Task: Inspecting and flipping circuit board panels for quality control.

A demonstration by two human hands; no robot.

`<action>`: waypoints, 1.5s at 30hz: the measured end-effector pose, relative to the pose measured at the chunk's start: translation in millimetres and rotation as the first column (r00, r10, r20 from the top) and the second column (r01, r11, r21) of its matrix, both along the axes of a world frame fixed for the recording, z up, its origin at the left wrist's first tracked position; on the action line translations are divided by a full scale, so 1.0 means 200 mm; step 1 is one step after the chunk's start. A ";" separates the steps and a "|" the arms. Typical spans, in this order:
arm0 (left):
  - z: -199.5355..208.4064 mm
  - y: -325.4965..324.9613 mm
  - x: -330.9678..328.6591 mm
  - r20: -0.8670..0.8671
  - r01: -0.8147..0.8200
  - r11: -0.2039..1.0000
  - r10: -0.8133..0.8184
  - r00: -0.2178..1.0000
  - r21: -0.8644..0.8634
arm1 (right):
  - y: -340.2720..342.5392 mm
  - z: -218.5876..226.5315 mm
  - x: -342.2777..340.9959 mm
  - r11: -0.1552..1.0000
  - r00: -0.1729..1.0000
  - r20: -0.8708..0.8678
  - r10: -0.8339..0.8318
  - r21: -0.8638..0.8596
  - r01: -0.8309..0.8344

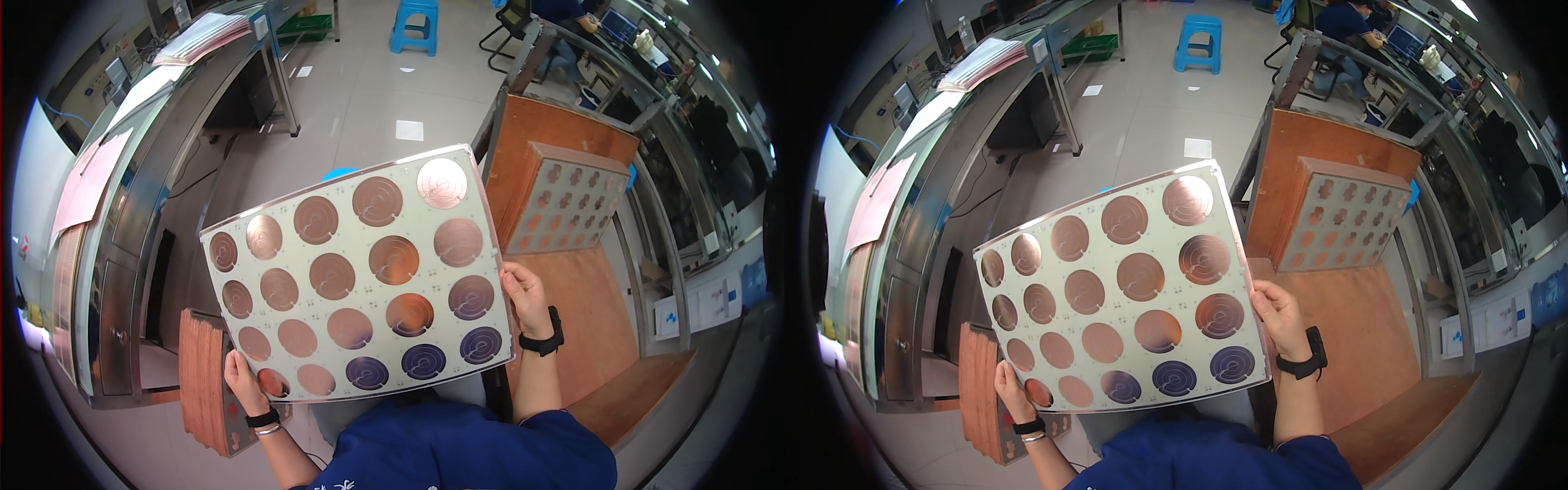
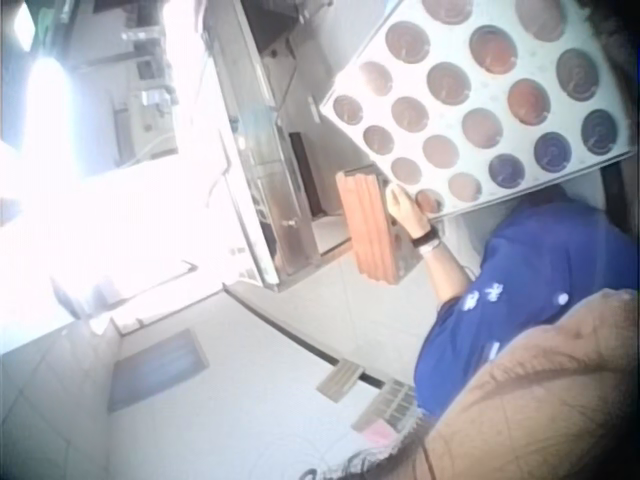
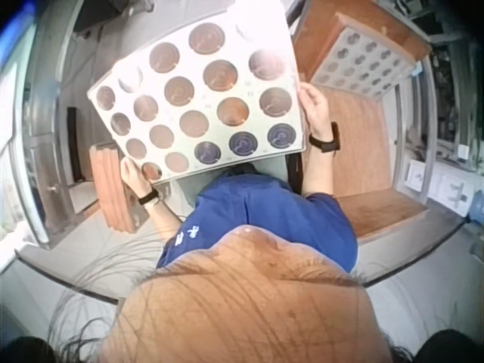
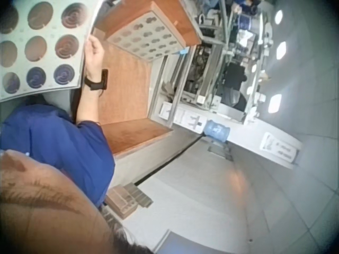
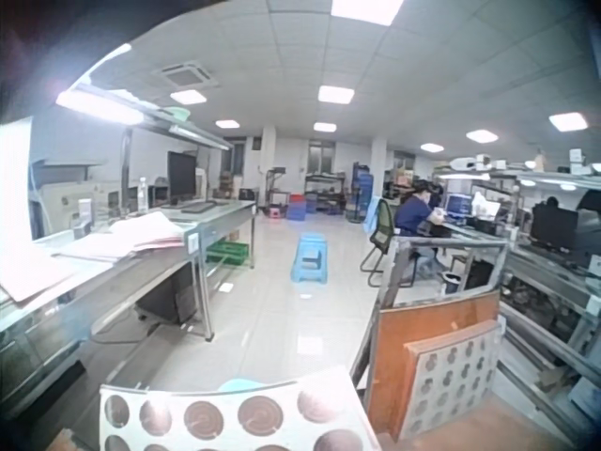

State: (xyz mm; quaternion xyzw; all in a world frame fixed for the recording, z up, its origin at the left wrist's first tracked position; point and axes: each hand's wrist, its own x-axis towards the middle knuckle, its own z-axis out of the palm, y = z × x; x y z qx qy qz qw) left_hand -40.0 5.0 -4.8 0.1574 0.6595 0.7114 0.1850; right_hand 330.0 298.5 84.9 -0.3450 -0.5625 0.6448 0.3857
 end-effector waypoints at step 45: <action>0.32 0.34 0.33 0.320 0.215 0.812 -0.436 0.841 0.542 | 0.06 -0.18 0.04 0.947 0.912 -0.394 -0.113 -0.320 -0.021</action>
